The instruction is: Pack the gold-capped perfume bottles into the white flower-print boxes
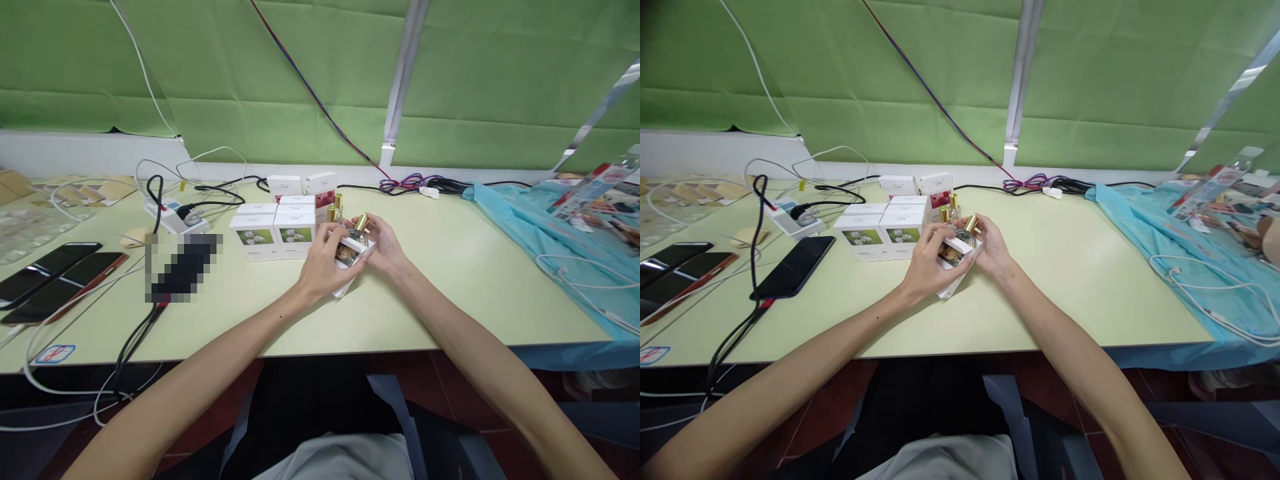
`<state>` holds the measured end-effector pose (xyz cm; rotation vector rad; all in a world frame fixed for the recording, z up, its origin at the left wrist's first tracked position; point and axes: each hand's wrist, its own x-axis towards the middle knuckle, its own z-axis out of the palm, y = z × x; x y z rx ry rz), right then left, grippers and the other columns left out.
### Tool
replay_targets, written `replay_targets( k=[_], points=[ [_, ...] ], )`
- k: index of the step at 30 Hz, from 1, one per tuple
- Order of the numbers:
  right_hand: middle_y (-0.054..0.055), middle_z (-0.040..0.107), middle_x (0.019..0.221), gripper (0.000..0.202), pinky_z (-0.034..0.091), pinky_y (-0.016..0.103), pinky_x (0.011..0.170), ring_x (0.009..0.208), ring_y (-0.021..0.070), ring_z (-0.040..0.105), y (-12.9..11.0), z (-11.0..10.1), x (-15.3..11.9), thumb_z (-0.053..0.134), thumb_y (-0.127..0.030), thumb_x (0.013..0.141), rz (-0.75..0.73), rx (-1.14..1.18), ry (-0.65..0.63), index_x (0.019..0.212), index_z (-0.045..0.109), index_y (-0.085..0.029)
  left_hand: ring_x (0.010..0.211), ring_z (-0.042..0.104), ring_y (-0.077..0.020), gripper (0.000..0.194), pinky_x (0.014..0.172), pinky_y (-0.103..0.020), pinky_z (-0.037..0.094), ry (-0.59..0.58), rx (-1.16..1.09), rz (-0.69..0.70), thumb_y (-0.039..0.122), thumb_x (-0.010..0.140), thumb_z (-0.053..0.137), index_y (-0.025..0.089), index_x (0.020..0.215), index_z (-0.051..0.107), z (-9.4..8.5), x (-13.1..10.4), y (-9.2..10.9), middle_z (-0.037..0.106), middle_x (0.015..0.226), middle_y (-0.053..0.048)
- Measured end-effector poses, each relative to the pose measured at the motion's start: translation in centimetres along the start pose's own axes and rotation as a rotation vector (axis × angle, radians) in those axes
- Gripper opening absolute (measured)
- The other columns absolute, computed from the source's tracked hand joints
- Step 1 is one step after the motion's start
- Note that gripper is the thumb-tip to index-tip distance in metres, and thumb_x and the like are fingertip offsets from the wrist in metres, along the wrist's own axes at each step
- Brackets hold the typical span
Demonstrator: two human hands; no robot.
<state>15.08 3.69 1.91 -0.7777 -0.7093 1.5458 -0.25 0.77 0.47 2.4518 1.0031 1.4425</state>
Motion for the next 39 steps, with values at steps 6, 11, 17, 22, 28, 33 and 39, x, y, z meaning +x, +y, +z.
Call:
replay_targets(
  k=[6, 11, 17, 22, 28, 33, 39],
  points=[
    [0.007, 0.073, 0.082, 0.023, 0.062, 0.040, 0.081, 0.090, 0.0267, 0.072, 0.1, 0.2, 0.0, 0.064, -0.046, 0.078, -0.034, -0.041, 0.014, 0.079, 0.060, -0.023, 0.119, 0.059, -0.0257, 0.040, 0.097, -0.042, 0.056, -0.030, 0.005, -0.028, 0.036, 0.083, 0.074, 0.024, 0.113, 0.053, -0.1, 0.1, 0.2, 0.053, 0.121, -0.010],
    [0.007, 0.072, 0.080, 0.025, 0.061, 0.041, 0.079, 0.087, 0.0269, 0.071, -0.1, 0.3, -0.1, 0.064, -0.048, 0.077, -0.048, -0.067, 0.004, 0.078, 0.059, -0.024, 0.118, 0.059, -0.0266, 0.044, 0.091, -0.041, 0.057, -0.051, 0.016, -0.051, 0.040, 0.083, 0.074, 0.024, 0.118, 0.052, -0.2, 0.1, 0.3, 0.051, 0.122, -0.010],
    [0.007, 0.072, 0.080, 0.022, 0.061, 0.041, 0.080, 0.088, 0.0268, 0.071, -0.2, 0.6, -0.4, 0.063, -0.045, 0.076, -0.043, -0.045, 0.002, 0.077, 0.059, -0.023, 0.117, 0.059, -0.0272, 0.046, 0.087, -0.041, 0.058, -0.065, 0.012, -0.057, 0.040, 0.082, 0.074, 0.024, 0.119, 0.051, -0.3, 0.1, 0.3, 0.051, 0.122, -0.010],
    [0.006, 0.072, 0.081, 0.020, 0.061, 0.040, 0.082, 0.088, 0.0260, 0.071, -0.4, 0.8, -0.6, 0.063, -0.043, 0.077, -0.044, -0.034, 0.002, 0.076, 0.059, -0.024, 0.119, 0.057, -0.0275, 0.048, 0.087, -0.041, 0.058, -0.068, 0.007, -0.057, 0.039, 0.081, 0.074, 0.024, 0.120, 0.051, -0.3, 0.1, 0.3, 0.050, 0.123, -0.011],
    [0.006, 0.073, 0.080, 0.014, 0.061, 0.038, 0.082, 0.085, 0.0238, 0.070, -0.6, 1.2, -0.9, 0.059, -0.034, 0.080, -0.017, 0.066, 0.036, 0.073, 0.061, -0.023, 0.119, 0.057, -0.0273, 0.048, 0.089, -0.041, 0.058, -0.049, 0.008, -0.037, 0.038, 0.081, 0.075, 0.024, 0.120, 0.051, -0.3, 0.1, 0.3, 0.049, 0.122, -0.010],
    [0.004, 0.072, 0.076, 0.015, 0.061, 0.036, 0.080, 0.083, 0.0229, 0.070, -0.6, 1.1, -0.9, 0.062, -0.036, 0.080, -0.019, 0.059, 0.022, 0.074, 0.061, -0.023, 0.119, 0.057, -0.0274, 0.048, 0.089, -0.042, 0.057, -0.031, 0.002, -0.024, 0.038, 0.081, 0.075, 0.024, 0.120, 0.050, -0.2, 0.1, 0.3, 0.049, 0.122, -0.010],
    [0.003, 0.072, 0.073, 0.011, 0.061, 0.035, 0.079, 0.077, 0.0208, 0.070, -0.4, 1.0, -0.9, 0.062, -0.032, 0.080, -0.009, 0.156, -0.009, 0.074, 0.062, -0.022, 0.118, 0.057, -0.0276, 0.048, 0.088, -0.042, 0.058, -0.017, 0.009, -0.008, 0.038, 0.080, 0.075, 0.022, 0.119, 0.051, -0.1, 0.0, 0.2, 0.049, 0.120, -0.011]
  ],
)
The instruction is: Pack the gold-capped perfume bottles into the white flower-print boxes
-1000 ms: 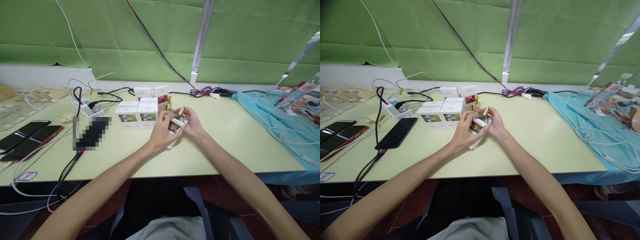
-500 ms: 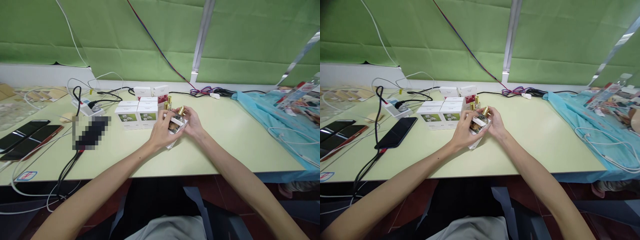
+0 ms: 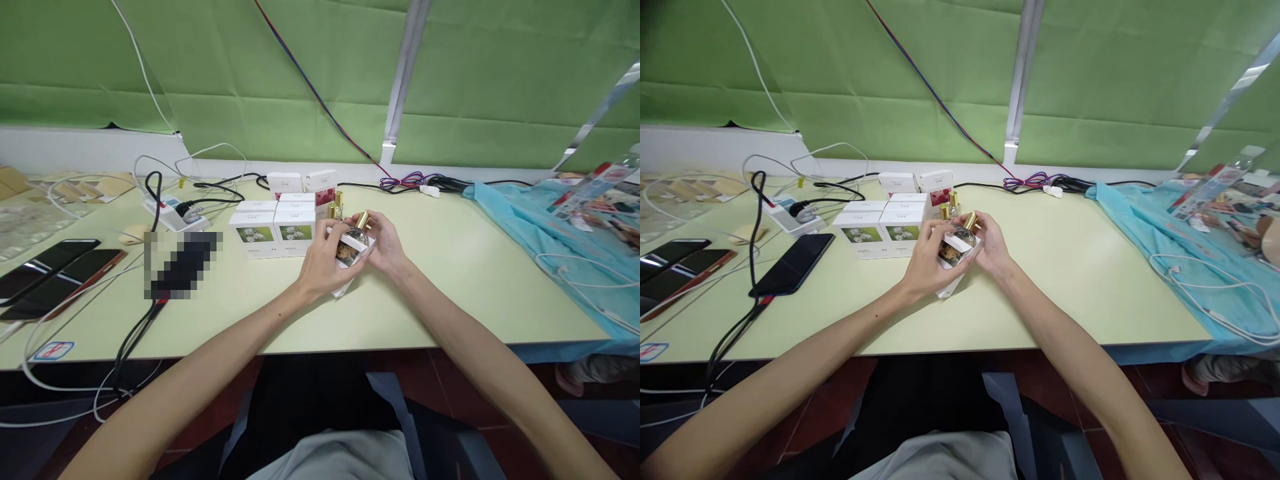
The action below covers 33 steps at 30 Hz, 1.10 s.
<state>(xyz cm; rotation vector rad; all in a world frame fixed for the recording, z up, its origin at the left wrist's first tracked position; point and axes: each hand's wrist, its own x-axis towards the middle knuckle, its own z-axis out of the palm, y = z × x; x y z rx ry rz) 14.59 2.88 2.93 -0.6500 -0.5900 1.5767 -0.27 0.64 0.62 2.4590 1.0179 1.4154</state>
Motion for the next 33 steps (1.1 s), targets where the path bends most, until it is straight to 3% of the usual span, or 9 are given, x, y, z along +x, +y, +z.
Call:
replay_targets(
  k=[16, 33],
  points=[
    [0.002, 0.071, 0.072, 0.010, 0.061, 0.032, 0.078, 0.072, 0.0175, 0.067, 0.04, 0.02, 0.10, 0.062, -0.029, 0.079, -0.010, 0.001, 0.000, 0.073, 0.063, -0.022, 0.116, 0.058, -0.0271, 0.048, 0.087, -0.041, 0.058, 0.002, 0.003, 0.003, 0.038, 0.080, 0.075, 0.022, 0.118, 0.051, 0.01, -0.02, -0.01, 0.049, 0.120, -0.011],
    [0.003, 0.073, 0.074, 0.013, 0.062, 0.035, 0.080, 0.075, 0.0198, 0.069, -0.22, 0.31, -0.48, 0.062, -0.031, 0.082, -0.031, 0.000, -0.083, 0.077, 0.066, -0.020, 0.117, 0.057, -0.0266, 0.048, 0.098, -0.046, 0.054, 0.128, -0.011, 0.109, 0.033, 0.079, 0.078, 0.023, 0.117, 0.051, 0.17, -0.05, -0.16, 0.050, 0.118, -0.010]
  ],
)
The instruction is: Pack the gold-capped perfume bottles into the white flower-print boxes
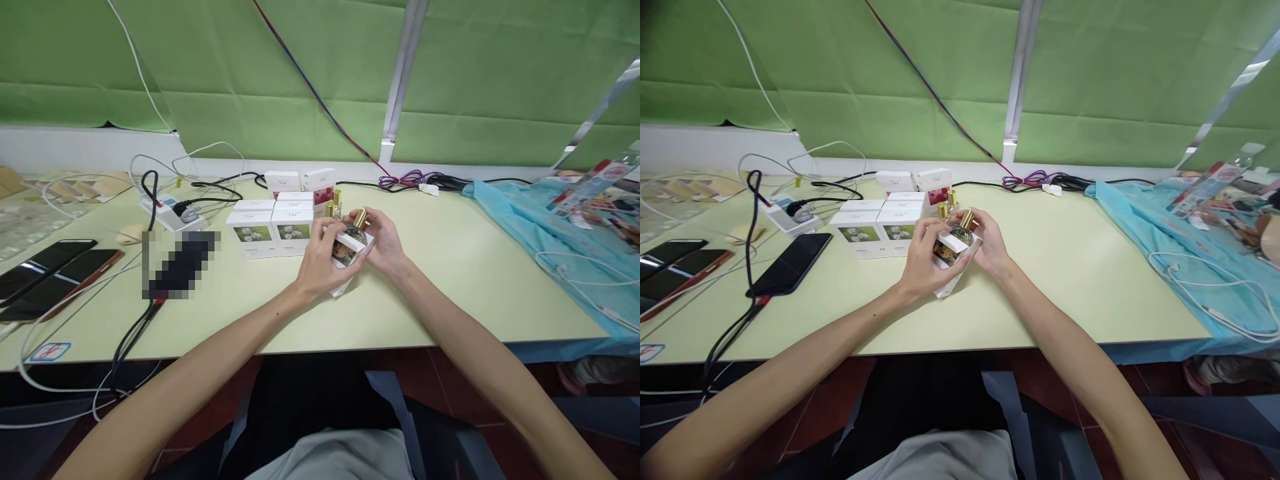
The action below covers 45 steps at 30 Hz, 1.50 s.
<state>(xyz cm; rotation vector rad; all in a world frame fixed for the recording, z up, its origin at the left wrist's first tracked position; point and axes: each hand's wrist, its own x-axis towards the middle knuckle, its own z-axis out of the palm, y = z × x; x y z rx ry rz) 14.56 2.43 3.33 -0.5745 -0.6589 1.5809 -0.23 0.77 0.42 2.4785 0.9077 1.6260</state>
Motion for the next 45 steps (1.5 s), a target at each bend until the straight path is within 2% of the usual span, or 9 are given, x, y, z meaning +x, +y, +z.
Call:
replay_targets(
  k=[7, 14, 25, 30, 45],
  points=[
    [0.004, 0.072, 0.075, 0.017, 0.061, 0.035, 0.083, 0.079, 0.0211, 0.071, 0.0, 0.3, -0.3, 0.069, -0.036, 0.080, -0.019, -0.014, 0.005, 0.078, 0.065, -0.020, 0.117, 0.057, -0.0266, 0.048, 0.097, -0.046, 0.055, 0.040, 0.004, 0.033, 0.033, 0.079, 0.078, 0.023, 0.117, 0.051, 0.0, 0.0, 0.0, 0.049, 0.118, -0.010],
    [0.002, 0.072, 0.077, 0.020, 0.060, 0.033, 0.083, 0.082, 0.0204, 0.071, 0.0, 0.6, -0.5, 0.070, -0.041, 0.081, -0.058, -0.061, -0.043, 0.077, 0.065, -0.022, 0.119, 0.056, -0.0283, 0.050, 0.100, -0.049, 0.054, 0.051, 0.028, 0.031, 0.034, 0.077, 0.079, 0.024, 0.116, 0.049, 0.0, -0.1, 0.0, 0.049, 0.120, -0.011],
    [0.002, 0.072, 0.078, 0.023, 0.059, 0.031, 0.080, 0.083, 0.0199, 0.070, 0.0, 0.8, -0.7, 0.070, -0.044, 0.081, -0.109, -0.110, -0.041, 0.077, 0.066, -0.022, 0.122, 0.054, -0.0294, 0.050, 0.101, -0.051, 0.053, 0.037, 0.057, 0.016, 0.036, 0.078, 0.079, 0.024, 0.115, 0.048, 0.1, -0.2, 0.1, 0.048, 0.122, -0.012],
    [0.001, 0.072, 0.078, 0.021, 0.057, 0.029, 0.079, 0.082, 0.0180, 0.069, -0.2, 0.9, -1.0, 0.069, -0.041, 0.082, -0.127, -0.137, -0.041, 0.078, 0.068, -0.021, 0.123, 0.054, -0.0289, 0.050, 0.102, -0.051, 0.053, 0.063, 0.034, 0.059, 0.035, 0.079, 0.078, 0.023, 0.117, 0.048, 0.2, -0.2, 0.0, 0.047, 0.122, -0.012],
    [0.000, 0.070, 0.077, 0.017, 0.056, 0.028, 0.081, 0.082, 0.0166, 0.069, 0.0, 0.8, -0.9, 0.067, -0.037, 0.083, -0.145, -0.151, -0.020, 0.076, 0.066, -0.021, 0.122, 0.054, -0.0293, 0.051, 0.102, -0.051, 0.052, 0.037, 0.048, 0.023, 0.036, 0.078, 0.078, 0.025, 0.116, 0.047, 0.2, -0.2, 0.0, 0.047, 0.122, -0.012]
  ],
)
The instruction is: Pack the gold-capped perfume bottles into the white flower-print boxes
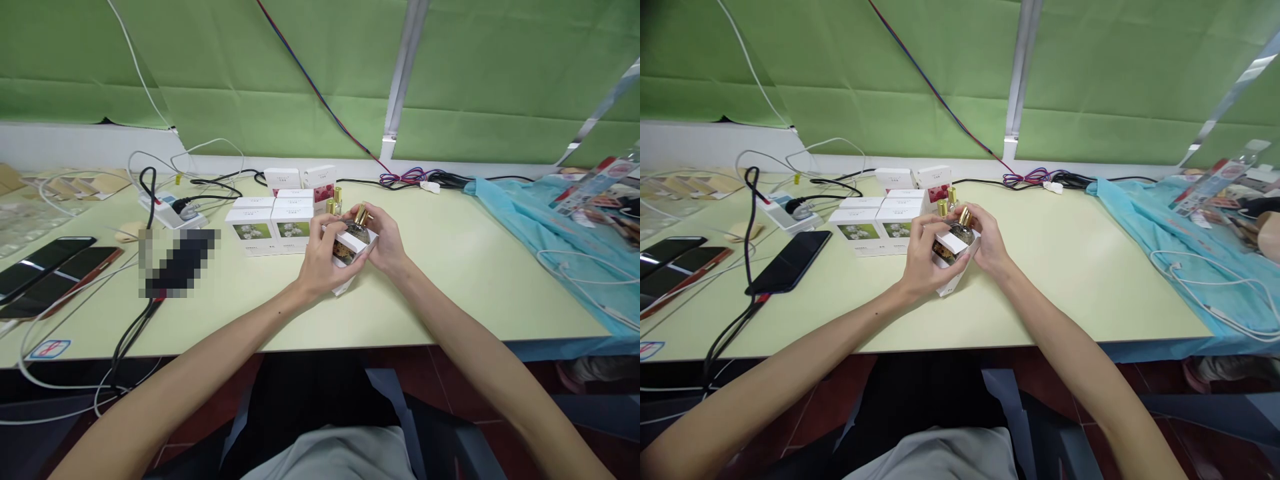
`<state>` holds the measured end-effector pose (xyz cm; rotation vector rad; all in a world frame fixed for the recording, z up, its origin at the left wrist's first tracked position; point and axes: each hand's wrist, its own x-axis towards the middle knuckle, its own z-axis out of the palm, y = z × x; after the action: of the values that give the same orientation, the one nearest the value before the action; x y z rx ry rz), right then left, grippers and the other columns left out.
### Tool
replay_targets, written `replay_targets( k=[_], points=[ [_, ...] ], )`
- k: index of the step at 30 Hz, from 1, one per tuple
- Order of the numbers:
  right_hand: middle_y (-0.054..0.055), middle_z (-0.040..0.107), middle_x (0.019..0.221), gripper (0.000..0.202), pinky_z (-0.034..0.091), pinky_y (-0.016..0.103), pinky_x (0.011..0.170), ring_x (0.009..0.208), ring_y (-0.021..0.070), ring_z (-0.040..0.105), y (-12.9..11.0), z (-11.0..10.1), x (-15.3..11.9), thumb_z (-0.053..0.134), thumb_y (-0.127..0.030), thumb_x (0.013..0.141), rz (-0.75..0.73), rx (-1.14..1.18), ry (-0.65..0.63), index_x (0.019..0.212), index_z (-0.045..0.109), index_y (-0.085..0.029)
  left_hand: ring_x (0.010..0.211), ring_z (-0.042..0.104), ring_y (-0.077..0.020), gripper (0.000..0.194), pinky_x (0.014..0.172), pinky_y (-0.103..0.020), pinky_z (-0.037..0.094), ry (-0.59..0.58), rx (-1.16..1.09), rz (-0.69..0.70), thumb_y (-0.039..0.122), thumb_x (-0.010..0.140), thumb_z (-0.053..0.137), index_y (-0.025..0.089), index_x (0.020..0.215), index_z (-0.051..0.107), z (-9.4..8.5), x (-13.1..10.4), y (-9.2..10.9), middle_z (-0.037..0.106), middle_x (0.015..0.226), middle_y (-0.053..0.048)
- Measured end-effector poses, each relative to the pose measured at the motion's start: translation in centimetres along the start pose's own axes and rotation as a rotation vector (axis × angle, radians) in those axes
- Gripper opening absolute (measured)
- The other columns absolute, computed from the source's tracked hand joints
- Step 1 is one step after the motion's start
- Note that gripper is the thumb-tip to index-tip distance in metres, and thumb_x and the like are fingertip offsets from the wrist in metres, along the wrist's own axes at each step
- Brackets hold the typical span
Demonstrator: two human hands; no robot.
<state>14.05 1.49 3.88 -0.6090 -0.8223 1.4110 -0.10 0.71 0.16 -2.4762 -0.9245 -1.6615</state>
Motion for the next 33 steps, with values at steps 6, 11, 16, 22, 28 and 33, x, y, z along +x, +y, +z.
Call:
replay_targets(
  k=[6, 11, 16, 22, 28, 33],
  points=[
    [0.000, 0.070, 0.076, 0.016, 0.056, 0.028, 0.081, 0.081, 0.0170, 0.068, 0.10, -0.07, 0.06, 0.067, -0.036, 0.082, -0.018, 0.002, -0.009, 0.075, 0.065, -0.022, 0.121, 0.054, -0.0282, 0.048, 0.101, -0.049, 0.053, 0.021, -0.020, 0.027, 0.034, 0.079, 0.077, 0.023, 0.116, 0.048, 0.01, 0.01, 0.11, 0.047, 0.121, -0.012],
    [0.000, 0.069, 0.075, 0.016, 0.056, 0.029, 0.081, 0.080, 0.0174, 0.068, 0.04, 0.04, -0.01, 0.068, -0.037, 0.081, -0.008, -0.002, 0.013, 0.074, 0.064, -0.022, 0.121, 0.054, -0.0277, 0.048, 0.101, -0.049, 0.053, 0.017, -0.015, 0.022, 0.034, 0.080, 0.077, 0.023, 0.117, 0.048, 0.02, 0.01, 0.13, 0.047, 0.120, -0.012],
    [0.000, 0.069, 0.075, 0.017, 0.055, 0.028, 0.082, 0.082, 0.0173, 0.068, 0.05, 0.02, 0.01, 0.067, -0.037, 0.081, -0.015, -0.008, 0.008, 0.074, 0.063, -0.022, 0.121, 0.054, -0.0290, 0.051, 0.101, -0.050, 0.053, 0.001, -0.001, -0.003, 0.035, 0.078, 0.079, 0.024, 0.116, 0.047, 0.03, -0.05, 0.09, 0.047, 0.121, -0.012],
    [0.000, 0.069, 0.074, 0.015, 0.055, 0.029, 0.080, 0.078, 0.0167, 0.067, 0.16, -0.10, 0.09, 0.066, -0.035, 0.080, -0.016, 0.017, -0.001, 0.073, 0.063, -0.022, 0.121, 0.054, -0.0284, 0.051, 0.102, -0.051, 0.053, 0.004, -0.004, -0.008, 0.035, 0.077, 0.079, 0.024, 0.116, 0.048, 0.08, -0.09, 0.08, 0.048, 0.121, -0.012],
    [0.000, 0.069, 0.073, 0.014, 0.056, 0.029, 0.081, 0.075, 0.0158, 0.064, 0.05, 0.12, -0.02, 0.062, -0.032, 0.079, -0.009, 0.022, 0.013, 0.070, 0.062, -0.022, 0.123, 0.054, -0.0274, 0.049, 0.102, -0.050, 0.053, 0.010, -0.024, 0.012, 0.034, 0.079, 0.077, 0.024, 0.117, 0.047, 0.09, -0.05, 0.09, 0.047, 0.121, -0.012],
    [0.001, 0.069, 0.073, 0.013, 0.056, 0.030, 0.082, 0.075, 0.0163, 0.064, -0.10, 0.26, -0.13, 0.061, -0.031, 0.078, -0.005, 0.022, 0.019, 0.069, 0.062, -0.022, 0.120, 0.054, -0.0272, 0.049, 0.101, -0.049, 0.054, 0.020, -0.041, 0.028, 0.033, 0.079, 0.078, 0.023, 0.116, 0.048, 0.06, 0.04, 0.15, 0.047, 0.120, -0.011]
  ],
)
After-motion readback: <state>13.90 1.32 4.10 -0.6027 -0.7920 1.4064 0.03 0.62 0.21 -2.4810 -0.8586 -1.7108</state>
